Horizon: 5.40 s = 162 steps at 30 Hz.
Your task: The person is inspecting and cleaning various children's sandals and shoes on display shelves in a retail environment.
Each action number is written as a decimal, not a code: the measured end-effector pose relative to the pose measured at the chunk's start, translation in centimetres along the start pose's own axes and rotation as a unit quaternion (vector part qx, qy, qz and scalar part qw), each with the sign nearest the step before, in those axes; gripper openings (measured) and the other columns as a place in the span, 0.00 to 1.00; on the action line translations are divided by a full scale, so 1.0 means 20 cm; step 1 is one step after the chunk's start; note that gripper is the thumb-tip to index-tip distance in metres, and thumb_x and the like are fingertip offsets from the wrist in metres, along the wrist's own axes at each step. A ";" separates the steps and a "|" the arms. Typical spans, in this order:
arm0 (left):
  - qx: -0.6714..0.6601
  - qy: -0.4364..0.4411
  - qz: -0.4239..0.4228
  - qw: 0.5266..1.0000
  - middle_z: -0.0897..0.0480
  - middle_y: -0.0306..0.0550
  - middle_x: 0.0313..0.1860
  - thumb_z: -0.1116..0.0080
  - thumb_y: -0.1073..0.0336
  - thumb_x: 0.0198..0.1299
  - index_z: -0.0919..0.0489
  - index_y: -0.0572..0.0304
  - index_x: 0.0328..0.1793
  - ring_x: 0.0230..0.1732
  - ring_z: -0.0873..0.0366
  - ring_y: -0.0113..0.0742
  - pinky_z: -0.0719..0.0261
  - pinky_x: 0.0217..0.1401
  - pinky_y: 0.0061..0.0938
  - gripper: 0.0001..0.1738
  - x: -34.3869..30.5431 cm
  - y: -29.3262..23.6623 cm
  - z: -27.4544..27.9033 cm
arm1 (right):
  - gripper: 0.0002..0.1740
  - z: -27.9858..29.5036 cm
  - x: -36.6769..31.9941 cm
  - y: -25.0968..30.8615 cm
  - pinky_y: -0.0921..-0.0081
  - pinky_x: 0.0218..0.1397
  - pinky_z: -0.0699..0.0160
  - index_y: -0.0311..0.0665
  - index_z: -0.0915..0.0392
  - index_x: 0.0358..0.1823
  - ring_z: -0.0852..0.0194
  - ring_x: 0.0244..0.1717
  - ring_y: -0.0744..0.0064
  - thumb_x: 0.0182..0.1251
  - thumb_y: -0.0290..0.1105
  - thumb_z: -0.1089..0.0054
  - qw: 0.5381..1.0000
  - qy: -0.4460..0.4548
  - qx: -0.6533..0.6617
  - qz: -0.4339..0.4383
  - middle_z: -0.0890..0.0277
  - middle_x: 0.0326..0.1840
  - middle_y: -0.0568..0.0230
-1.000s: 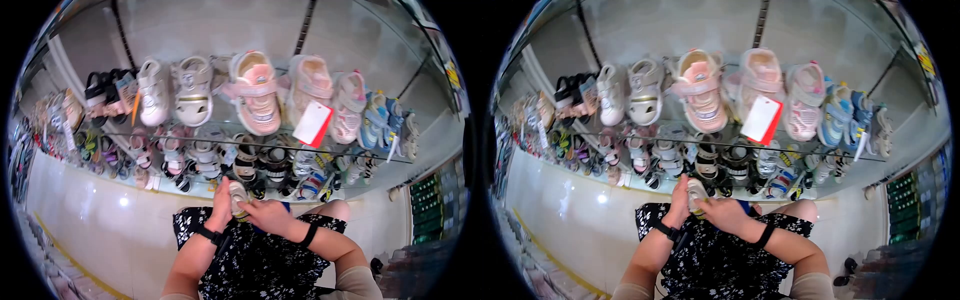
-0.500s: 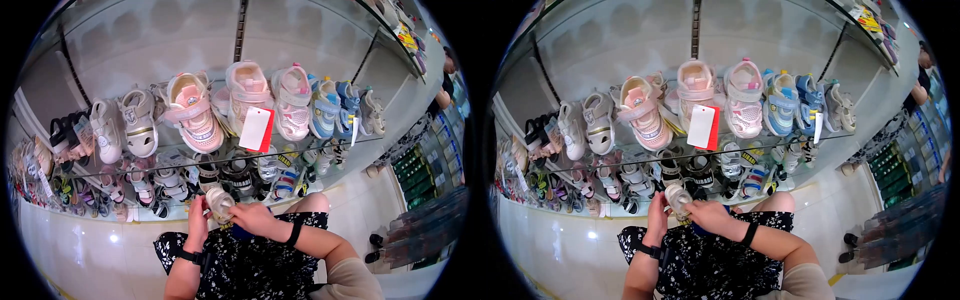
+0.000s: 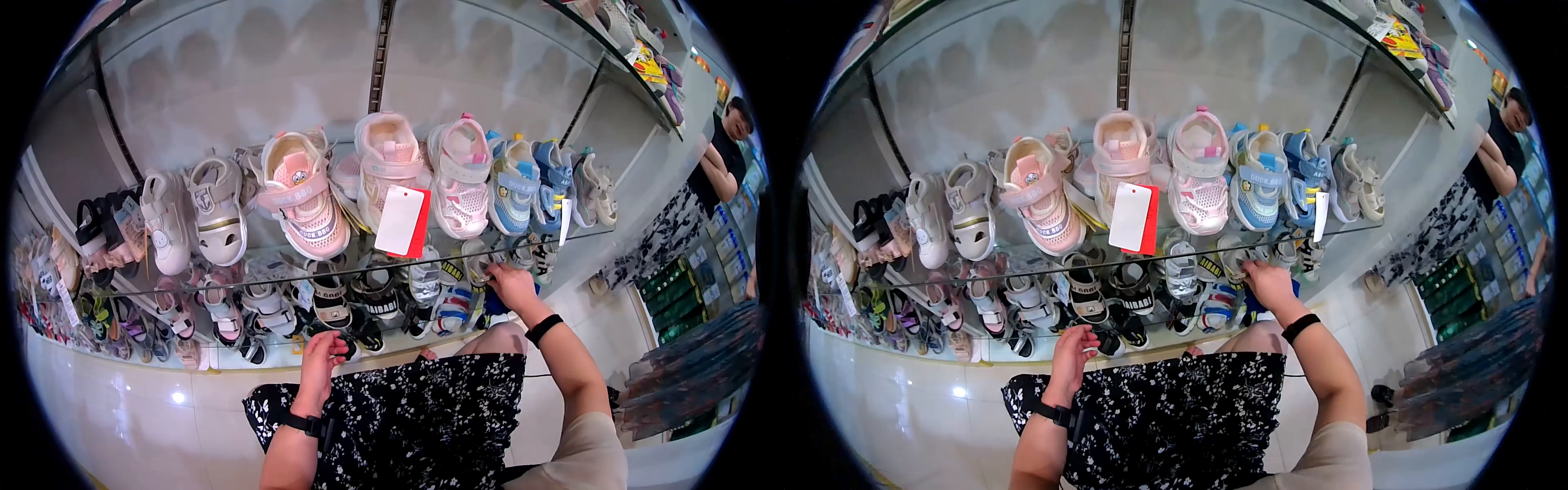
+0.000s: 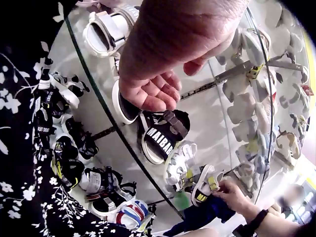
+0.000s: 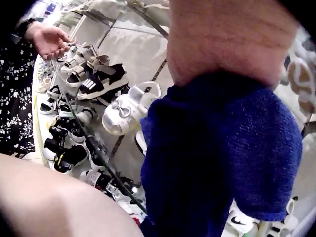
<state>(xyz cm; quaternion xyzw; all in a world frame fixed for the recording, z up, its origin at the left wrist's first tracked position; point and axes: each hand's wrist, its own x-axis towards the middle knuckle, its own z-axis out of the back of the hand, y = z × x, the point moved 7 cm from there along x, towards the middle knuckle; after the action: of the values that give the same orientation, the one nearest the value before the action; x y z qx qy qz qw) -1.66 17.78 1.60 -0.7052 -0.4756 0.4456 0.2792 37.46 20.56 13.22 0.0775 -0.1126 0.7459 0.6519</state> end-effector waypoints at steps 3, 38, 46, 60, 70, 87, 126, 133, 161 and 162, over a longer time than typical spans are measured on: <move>0.005 -0.005 0.008 1.000 0.21 0.41 0.37 0.51 0.59 0.67 0.25 0.59 0.48 0.39 0.23 0.29 0.27 0.39 0.23 0.13 0.01 0.00 0.00 | 0.12 -0.10 0.00 -0.05 0.60 0.38 0.24 0.45 0.26 0.43 0.22 0.38 0.55 0.57 0.36 0.41 0.999 0.035 0.014 -0.024 0.22 0.36 0.60; 0.044 0.013 0.070 0.996 0.21 0.43 0.36 0.51 0.61 0.66 0.26 0.61 0.48 0.40 0.22 0.33 0.26 0.42 0.25 0.12 0.03 0.07 -0.11 | 0.22 -0.76 0.44 -0.54 0.62 0.64 0.36 0.49 0.28 0.60 0.34 0.62 0.49 0.68 0.47 0.54 0.962 0.237 0.127 -0.050 0.31 0.63 0.50; 0.043 0.031 0.080 0.995 0.21 0.43 0.36 0.51 0.62 0.66 0.26 0.61 0.48 0.40 0.23 0.33 0.27 0.43 0.25 0.12 0.02 0.09 -0.15 | 0.20 -0.58 0.42 -0.56 0.62 0.60 0.33 0.46 0.26 0.56 0.31 0.59 0.51 0.67 0.45 0.52 0.968 0.211 0.125 -0.063 0.28 0.59 0.50; 0.046 0.053 0.058 0.996 0.21 0.43 0.36 0.52 0.60 0.67 0.26 0.61 0.50 0.39 0.22 0.33 0.26 0.41 0.25 0.13 0.01 0.08 -0.16 | 0.24 -0.01 0.02 -0.34 0.61 0.49 0.24 0.54 0.29 0.59 0.22 0.46 0.52 0.59 0.40 0.41 0.968 0.186 0.133 -0.104 0.20 0.45 0.56; 0.035 0.053 0.054 0.997 0.21 0.43 0.36 0.50 0.60 0.66 0.25 0.61 0.49 0.37 0.22 0.32 0.26 0.40 0.24 0.13 0.02 0.09 -0.14 | 0.23 -0.36 0.03 -0.16 0.58 0.48 0.25 0.48 0.30 0.56 0.23 0.47 0.49 0.59 0.42 0.40 0.968 0.078 0.179 -0.156 0.22 0.45 0.51; 0.019 0.059 0.063 0.996 0.20 0.43 0.36 0.49 0.62 0.65 0.25 0.60 0.50 0.37 0.21 0.32 0.24 0.41 0.23 0.12 0.01 0.07 -0.11 | 0.31 -0.25 -0.03 -0.08 0.58 0.46 0.25 0.49 0.39 0.65 0.22 0.44 0.48 0.60 0.38 0.40 0.974 0.082 0.165 -0.129 0.22 0.44 0.51; -0.305 0.182 0.009 0.935 0.32 0.52 0.66 0.52 0.59 0.61 0.39 0.61 0.71 0.64 0.32 0.46 0.36 0.68 0.40 0.32 -0.15 -0.09 -0.04 | 0.33 -0.57 0.70 0.24 0.64 0.64 0.37 0.33 0.36 0.61 0.33 0.62 0.51 0.51 0.33 0.39 0.952 0.197 0.233 -0.026 0.30 0.60 0.45; -0.306 0.177 0.002 0.935 0.32 0.52 0.67 0.51 0.58 0.59 0.38 0.62 0.69 0.65 0.33 0.47 0.37 0.69 0.41 0.32 -0.19 -0.16 -0.12 | 0.30 -0.62 0.70 0.25 0.65 0.62 0.35 0.35 0.30 0.58 0.31 0.60 0.53 0.50 0.32 0.40 0.946 0.219 0.236 -0.018 0.28 0.57 0.47; -0.238 0.167 -0.016 0.957 0.30 0.52 0.64 0.52 0.59 0.61 0.40 0.61 0.71 0.64 0.31 0.47 0.33 0.67 0.40 0.32 -0.18 -0.18 -0.12 | 0.22 -0.56 0.63 0.17 0.59 0.60 0.33 0.38 0.25 0.52 0.31 0.58 0.47 0.52 0.25 0.48 0.983 0.121 0.131 0.055 0.26 0.53 0.44; -0.246 0.168 -0.013 0.955 0.30 0.52 0.64 0.52 0.59 0.61 0.40 0.61 0.71 0.64 0.31 0.47 0.33 0.67 0.40 0.32 -0.18 -0.17 -0.13 | 0.22 -0.54 0.62 0.17 0.59 0.60 0.33 0.38 0.25 0.52 0.31 0.58 0.46 0.52 0.25 0.49 0.984 0.117 0.123 0.054 0.26 0.53 0.43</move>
<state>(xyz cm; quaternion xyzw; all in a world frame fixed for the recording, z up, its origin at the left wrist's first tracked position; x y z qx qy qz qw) -1.36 15.86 6.93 -0.8105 -0.5257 0.1862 0.1788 32.76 34.87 5.77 0.0633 0.0530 0.7921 0.6048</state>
